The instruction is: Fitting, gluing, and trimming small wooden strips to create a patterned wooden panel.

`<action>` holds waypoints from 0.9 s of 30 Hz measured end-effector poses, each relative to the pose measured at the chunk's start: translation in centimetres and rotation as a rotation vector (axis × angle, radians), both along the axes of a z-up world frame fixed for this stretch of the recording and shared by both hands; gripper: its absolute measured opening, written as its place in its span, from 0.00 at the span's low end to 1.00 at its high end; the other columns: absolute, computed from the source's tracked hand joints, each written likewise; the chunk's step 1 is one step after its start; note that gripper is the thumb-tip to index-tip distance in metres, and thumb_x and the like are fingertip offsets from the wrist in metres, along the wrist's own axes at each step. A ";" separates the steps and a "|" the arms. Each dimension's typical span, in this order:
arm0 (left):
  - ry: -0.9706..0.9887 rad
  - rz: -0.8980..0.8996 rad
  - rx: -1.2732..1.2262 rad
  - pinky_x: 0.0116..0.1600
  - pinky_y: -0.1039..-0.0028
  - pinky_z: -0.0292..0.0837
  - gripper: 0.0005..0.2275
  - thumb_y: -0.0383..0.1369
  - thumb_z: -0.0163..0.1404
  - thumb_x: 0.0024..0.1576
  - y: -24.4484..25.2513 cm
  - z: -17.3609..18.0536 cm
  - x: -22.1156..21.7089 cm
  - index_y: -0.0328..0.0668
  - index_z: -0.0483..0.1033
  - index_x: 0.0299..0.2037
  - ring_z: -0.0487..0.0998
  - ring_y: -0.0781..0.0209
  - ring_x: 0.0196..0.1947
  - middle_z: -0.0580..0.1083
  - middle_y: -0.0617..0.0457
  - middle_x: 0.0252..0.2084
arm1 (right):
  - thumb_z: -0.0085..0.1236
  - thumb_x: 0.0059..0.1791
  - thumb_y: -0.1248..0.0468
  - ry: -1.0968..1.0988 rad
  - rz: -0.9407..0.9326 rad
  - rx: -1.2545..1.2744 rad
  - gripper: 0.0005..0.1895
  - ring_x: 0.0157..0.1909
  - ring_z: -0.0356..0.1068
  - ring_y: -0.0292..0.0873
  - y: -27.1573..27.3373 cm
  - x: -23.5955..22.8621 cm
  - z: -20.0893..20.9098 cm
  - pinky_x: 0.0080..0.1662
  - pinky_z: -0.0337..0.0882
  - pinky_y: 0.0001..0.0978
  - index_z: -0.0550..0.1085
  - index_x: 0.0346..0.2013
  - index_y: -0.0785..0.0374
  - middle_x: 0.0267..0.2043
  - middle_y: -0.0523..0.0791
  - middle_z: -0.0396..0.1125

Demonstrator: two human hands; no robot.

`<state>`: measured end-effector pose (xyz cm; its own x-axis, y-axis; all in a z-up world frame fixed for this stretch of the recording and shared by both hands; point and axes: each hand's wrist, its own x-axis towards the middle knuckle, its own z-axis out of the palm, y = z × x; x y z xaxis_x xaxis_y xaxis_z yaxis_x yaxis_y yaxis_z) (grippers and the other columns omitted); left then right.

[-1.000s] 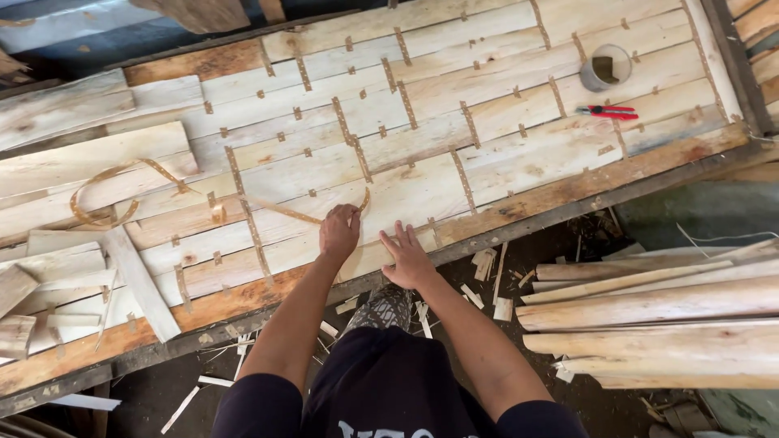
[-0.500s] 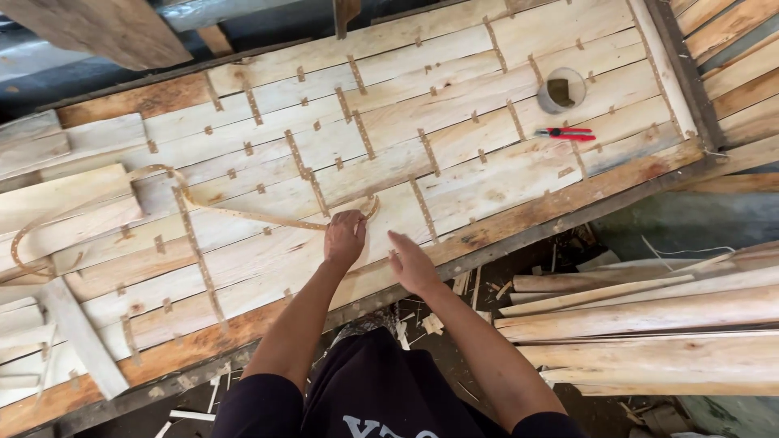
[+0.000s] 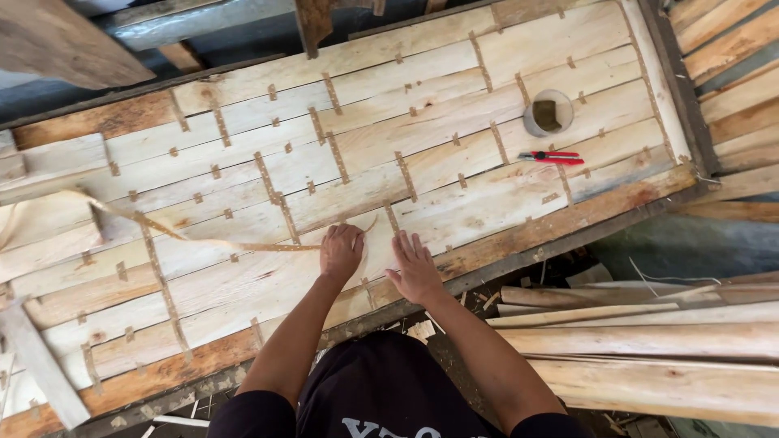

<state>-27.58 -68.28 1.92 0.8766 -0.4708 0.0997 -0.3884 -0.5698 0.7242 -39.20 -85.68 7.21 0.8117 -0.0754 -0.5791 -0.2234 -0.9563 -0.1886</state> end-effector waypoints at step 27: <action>0.115 -0.128 -0.004 0.49 0.58 0.70 0.04 0.32 0.53 0.58 -10.6 2.5 -0.7 0.42 0.78 0.37 0.76 0.46 0.43 0.78 0.49 0.39 | 0.42 0.57 0.59 -0.295 -0.275 0.198 0.28 0.78 0.45 0.56 -13.0 -1.8 -3.0 0.73 0.50 0.45 0.58 0.72 0.63 0.78 0.53 0.48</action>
<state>-28.28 -78.90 4.41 0.8154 -0.5788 0.0042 -0.3716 -0.5178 0.7706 -41.02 -98.70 4.22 0.9095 -0.2225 -0.3511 -0.3736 -0.8078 -0.4559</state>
